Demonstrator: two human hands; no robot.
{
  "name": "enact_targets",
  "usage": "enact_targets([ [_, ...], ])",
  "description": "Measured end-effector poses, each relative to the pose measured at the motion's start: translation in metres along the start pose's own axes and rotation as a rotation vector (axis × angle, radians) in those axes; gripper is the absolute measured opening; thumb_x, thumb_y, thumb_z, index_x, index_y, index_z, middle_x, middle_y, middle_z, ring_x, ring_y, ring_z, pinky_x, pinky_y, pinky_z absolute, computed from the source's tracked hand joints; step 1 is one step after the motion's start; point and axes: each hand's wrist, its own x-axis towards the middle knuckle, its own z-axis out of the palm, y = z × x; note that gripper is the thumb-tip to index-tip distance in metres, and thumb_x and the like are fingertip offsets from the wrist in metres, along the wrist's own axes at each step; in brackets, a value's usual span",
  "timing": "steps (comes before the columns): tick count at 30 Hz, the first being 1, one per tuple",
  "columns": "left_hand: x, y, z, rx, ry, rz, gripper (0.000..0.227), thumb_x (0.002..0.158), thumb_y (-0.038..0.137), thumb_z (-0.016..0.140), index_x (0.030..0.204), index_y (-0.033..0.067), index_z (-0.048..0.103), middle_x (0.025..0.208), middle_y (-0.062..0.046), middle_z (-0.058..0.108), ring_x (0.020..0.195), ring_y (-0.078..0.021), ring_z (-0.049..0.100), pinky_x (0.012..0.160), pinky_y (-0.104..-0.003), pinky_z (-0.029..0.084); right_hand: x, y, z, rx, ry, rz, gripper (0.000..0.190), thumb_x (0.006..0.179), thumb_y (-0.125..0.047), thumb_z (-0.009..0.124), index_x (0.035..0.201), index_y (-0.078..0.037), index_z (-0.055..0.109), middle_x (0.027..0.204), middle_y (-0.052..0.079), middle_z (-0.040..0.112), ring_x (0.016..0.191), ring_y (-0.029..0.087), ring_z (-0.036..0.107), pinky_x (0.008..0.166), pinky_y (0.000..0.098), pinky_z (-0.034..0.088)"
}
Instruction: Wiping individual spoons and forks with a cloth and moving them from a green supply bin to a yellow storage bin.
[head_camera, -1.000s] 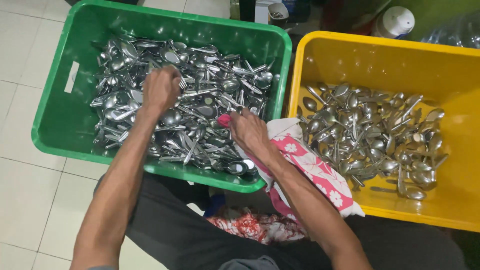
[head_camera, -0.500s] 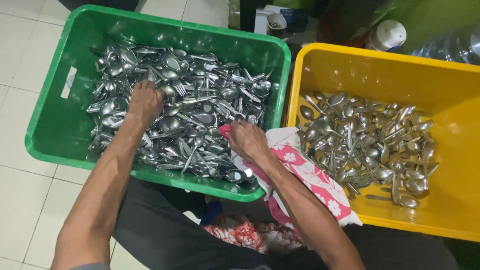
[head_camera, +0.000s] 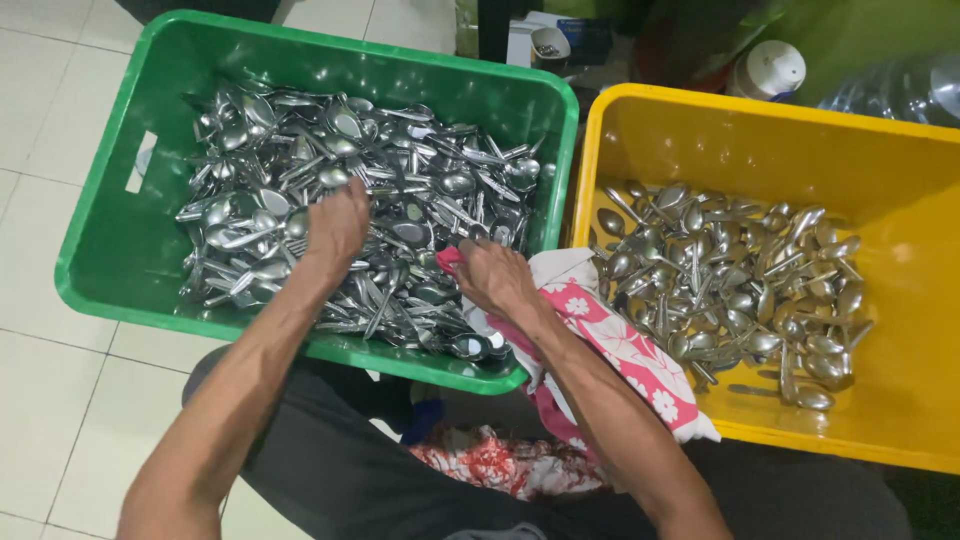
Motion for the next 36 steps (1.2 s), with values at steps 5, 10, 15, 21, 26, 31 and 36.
enact_targets([
  [5,-0.018,0.027,-0.020,-0.594,-0.274,-0.191,0.027,0.100,0.017,0.043,0.110,-0.0030,0.058,0.083,-0.029,0.071,0.086,-0.0494,0.071,0.071,-0.062,0.054,-0.008,-0.010,-0.018,0.247,0.279,-0.090,0.025,0.093,-0.019,0.058,0.111,-0.002,0.064,0.101,0.024,0.067,0.100,0.048,0.068,0.085,0.0563,0.055],
  [10,-0.057,0.059,-0.118,-1.107,-0.318,-0.235,0.037,0.102,0.032,0.041,0.091,0.0135,0.071,0.072,-0.015,0.068,0.077,-0.0389,0.069,0.075,-0.049,0.053,-0.015,-0.015,-0.046,0.435,0.692,-0.248,0.021,0.091,-0.009,0.067,0.110,0.000,0.065,0.093,0.024,0.064,0.093,0.047,0.066,0.081,0.0515,0.054],
  [15,-0.071,0.082,-0.144,-1.235,-0.312,-0.243,0.037,0.101,0.024,0.041,0.091,0.0127,0.075,0.065,-0.012,0.063,0.067,-0.0313,0.060,0.069,-0.045,0.049,-0.011,-0.015,-0.033,0.310,0.807,-0.401,0.014,0.094,-0.010,0.066,0.107,-0.005,0.070,0.093,0.013,0.059,0.088,0.035,0.067,0.078,0.0393,0.056],
  [21,-0.076,0.097,-0.143,-1.341,-0.252,-0.212,0.034,0.103,0.019,0.041,0.088,0.0105,0.071,0.063,-0.010,0.057,0.065,-0.0254,0.056,0.066,-0.039,0.047,-0.025,-0.046,-0.041,0.044,0.687,-0.517,0.013,0.096,-0.005,0.060,0.105,0.000,0.067,0.099,0.013,0.056,0.091,0.038,0.069,0.078,0.0385,0.061],
  [26,-0.082,0.098,-0.150,-1.298,-0.243,-0.131,0.033,0.103,0.018,0.041,0.086,0.0100,0.069,0.071,-0.021,0.064,0.071,-0.0379,0.063,0.071,-0.046,0.050,-0.002,-0.027,-0.040,-0.164,0.844,-0.471,0.004,0.098,-0.008,0.058,0.096,-0.004,0.059,0.089,0.011,0.048,0.079,0.036,0.064,0.067,0.0384,0.056],
  [31,-0.080,0.100,-0.139,-1.353,-0.227,-0.138,0.032,0.101,0.017,0.042,0.086,0.0119,0.069,0.068,-0.017,0.060,0.069,-0.0325,0.060,0.070,-0.043,0.049,0.001,-0.029,-0.036,-0.137,0.843,-0.515,0.005,0.096,-0.003,0.058,0.092,-0.001,0.056,0.085,0.013,0.046,0.073,0.039,0.063,0.061,0.0422,0.053],
  [36,-0.080,0.099,-0.161,-1.326,-0.266,-0.141,0.032,0.102,0.018,0.042,0.085,0.0118,0.069,0.067,-0.018,0.060,0.068,-0.0320,0.060,0.068,-0.045,0.048,-0.002,-0.033,-0.048,-0.203,0.942,-0.429,0.003,0.097,-0.008,0.057,0.099,-0.007,0.055,0.091,0.009,0.047,0.076,0.034,0.062,0.064,0.0395,0.054],
])
